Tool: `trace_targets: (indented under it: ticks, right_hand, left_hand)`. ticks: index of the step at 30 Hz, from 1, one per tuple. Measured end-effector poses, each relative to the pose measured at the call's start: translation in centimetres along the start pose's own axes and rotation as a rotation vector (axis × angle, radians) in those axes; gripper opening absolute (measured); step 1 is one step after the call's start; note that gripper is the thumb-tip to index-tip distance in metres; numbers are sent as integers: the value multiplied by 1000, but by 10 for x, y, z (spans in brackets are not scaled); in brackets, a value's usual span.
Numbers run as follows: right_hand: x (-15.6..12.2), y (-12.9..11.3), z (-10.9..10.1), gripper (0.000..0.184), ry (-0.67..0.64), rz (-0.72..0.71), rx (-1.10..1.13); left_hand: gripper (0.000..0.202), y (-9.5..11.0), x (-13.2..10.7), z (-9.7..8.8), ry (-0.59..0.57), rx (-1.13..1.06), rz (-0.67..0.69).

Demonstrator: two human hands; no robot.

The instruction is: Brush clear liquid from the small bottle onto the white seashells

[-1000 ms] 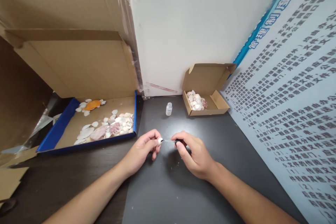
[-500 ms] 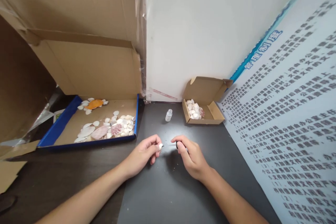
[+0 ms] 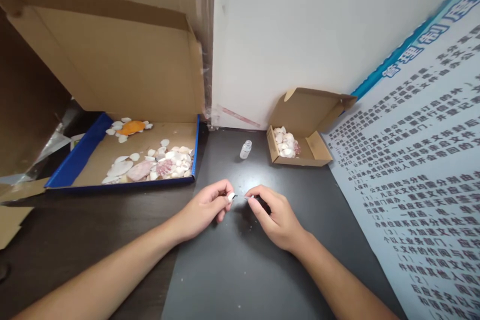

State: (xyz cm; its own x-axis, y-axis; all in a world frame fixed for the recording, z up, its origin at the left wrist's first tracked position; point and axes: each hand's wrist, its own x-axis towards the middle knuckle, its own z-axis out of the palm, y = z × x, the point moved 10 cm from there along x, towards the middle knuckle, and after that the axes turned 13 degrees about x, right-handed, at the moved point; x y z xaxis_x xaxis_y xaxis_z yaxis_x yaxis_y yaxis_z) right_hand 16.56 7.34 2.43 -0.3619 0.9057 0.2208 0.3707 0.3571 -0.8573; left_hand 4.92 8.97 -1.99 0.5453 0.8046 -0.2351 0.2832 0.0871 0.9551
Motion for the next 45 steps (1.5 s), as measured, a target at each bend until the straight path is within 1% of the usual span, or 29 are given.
trace_targets:
  ticks: [4, 8, 12, 14, 16, 19, 21, 24, 26, 30, 32, 34, 36, 40, 45]
  right_hand:
    - [0, -5, 0, 19, -8, -24, 16]
    - [0, 0, -4, 19, 33, 26, -53]
    - [-1, -3, -8, 20, 68, 5, 5]
    - [-1, -5, -6, 20, 50, -15, 26]
    - [0, -4, -6, 19, 39, 0, 4]
    - [2, 0, -11, 19, 83, 42, -48]
    - [1, -1, -14, 19, 100, 30, -26]
    - [1, -5, -10, 17, 57, -15, 35]
    - [1, -4, -8, 16, 41, -1, 25]
    - [1, 5, -13, 14, 96, 71, -2]
    - [2, 4, -13, 14, 98, 50, 33]
    - [1, 2, -10, 14, 70, 23, 64]
    - [1, 3, -6, 14, 54, 34, 59]
    - [1, 9, -10, 14, 100, 91, 32]
    - [3, 6, -9, 14, 75, 52, 60]
  left_hand:
    - [16, -1, 0, 1, -19, 5, 6]
    - [22, -1, 0, 1, -19, 25, 9]
    - [19, -2, -1, 0, -22, 23, 3]
    - [16, -3, 0, 1, -25, 24, 3]
    - [15, -4, 0, 1, -27, 32, -1]
    - [15, -6, 1, 0, -23, 47, -9]
    - [16, -6, 1, -1, -19, 56, -9]
    - [16, -4, 0, 0, -25, 55, -2]
    - [17, -3, 0, 1, -29, 52, 3]
    - [20, -4, -1, 1, -20, 41, -4]
    - [17, -4, 0, 1, -17, 15, 1]
    - [13, -3, 0, 0, -15, -17, 10]
    - [11, -2, 1, -1, -12, -38, 13]
    - [13, -2, 3, -1, -1, -32, 10]
    - [14, -3, 3, -3, 48, -33, 15]
